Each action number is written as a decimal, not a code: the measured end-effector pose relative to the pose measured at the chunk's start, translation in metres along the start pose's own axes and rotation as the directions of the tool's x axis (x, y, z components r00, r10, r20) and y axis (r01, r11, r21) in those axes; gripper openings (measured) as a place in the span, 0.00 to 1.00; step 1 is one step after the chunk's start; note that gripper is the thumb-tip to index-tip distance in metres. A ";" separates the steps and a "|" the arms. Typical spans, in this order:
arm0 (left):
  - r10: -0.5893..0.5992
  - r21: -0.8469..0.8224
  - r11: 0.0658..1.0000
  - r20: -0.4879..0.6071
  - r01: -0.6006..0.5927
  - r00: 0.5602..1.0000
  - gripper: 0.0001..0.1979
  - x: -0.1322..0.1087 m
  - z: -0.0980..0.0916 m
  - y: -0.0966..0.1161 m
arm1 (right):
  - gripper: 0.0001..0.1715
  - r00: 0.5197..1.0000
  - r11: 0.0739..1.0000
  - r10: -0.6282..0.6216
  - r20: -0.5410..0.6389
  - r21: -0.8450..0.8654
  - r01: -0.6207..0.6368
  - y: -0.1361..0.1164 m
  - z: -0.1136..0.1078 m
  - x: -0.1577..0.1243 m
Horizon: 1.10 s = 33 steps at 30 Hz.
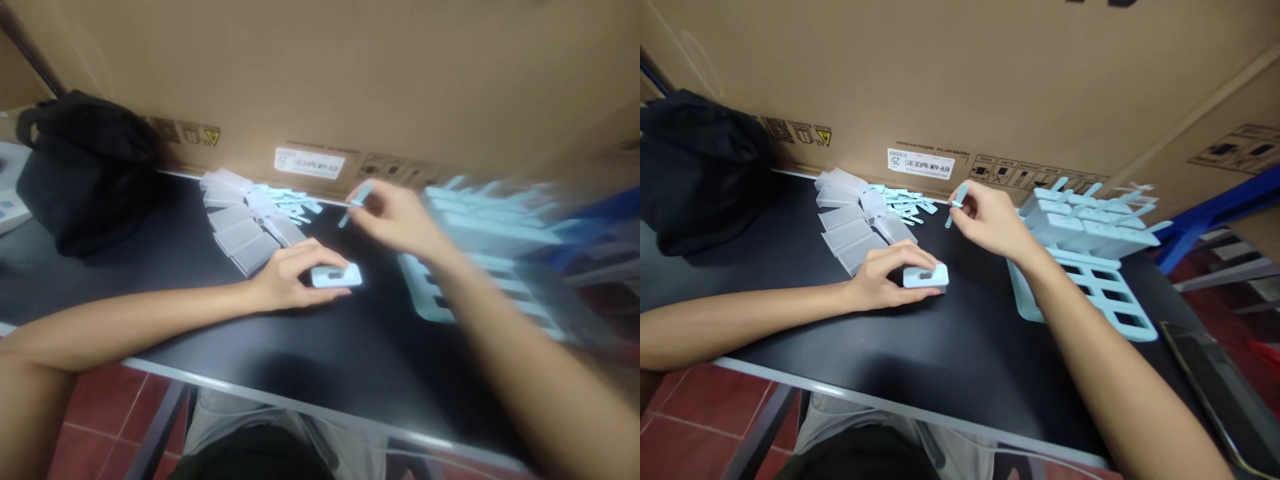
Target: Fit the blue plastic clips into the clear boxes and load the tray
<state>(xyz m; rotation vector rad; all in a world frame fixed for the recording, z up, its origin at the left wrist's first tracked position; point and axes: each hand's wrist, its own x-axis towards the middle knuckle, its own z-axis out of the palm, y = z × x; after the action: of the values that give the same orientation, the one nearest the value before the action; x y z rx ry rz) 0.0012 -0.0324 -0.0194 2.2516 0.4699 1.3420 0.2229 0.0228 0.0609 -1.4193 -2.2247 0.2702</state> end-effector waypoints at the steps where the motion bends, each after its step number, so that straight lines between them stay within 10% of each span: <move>1: -0.058 -0.005 0.998 -0.004 0.058 0.998 0.17 -0.001 0.000 0.000 | 0.16 0.999 0.995 -0.025 -0.031 0.096 0.028 -0.006 -0.007 -0.009; 7: -0.291 0.002 0.957 0.011 0.291 0.957 0.21 -0.002 -0.001 0.002 | 0.22 0.988 0.878 -0.156 -0.005 0.458 0.141 -0.030 -0.017 -0.056; 17: -0.364 0.248 0.925 0.359 0.288 0.859 0.13 0.003 -0.002 0.002 | 0.23 0.965 0.915 -0.259 0.047 0.331 0.230 -0.032 0.002 -0.067; 27: -0.308 0.181 0.941 0.117 0.285 0.944 0.15 -0.005 -0.003 -0.003 | 0.36 0.981 0.978 0.023 -0.195 0.206 0.018 -0.051 0.059 -0.082; 33: -0.338 0.023 0.941 0.152 0.338 0.929 0.29 -0.005 -0.001 -0.003 | 0.28 0.970 0.987 0.050 -0.240 0.159 -0.011 -0.043 0.036 -0.074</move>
<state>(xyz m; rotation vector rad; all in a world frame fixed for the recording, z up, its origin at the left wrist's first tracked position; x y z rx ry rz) -0.0020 -0.0324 -0.0244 2.1287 0.7590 0.9850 0.1965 -0.0588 0.0260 -1.3270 -1.9410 0.2603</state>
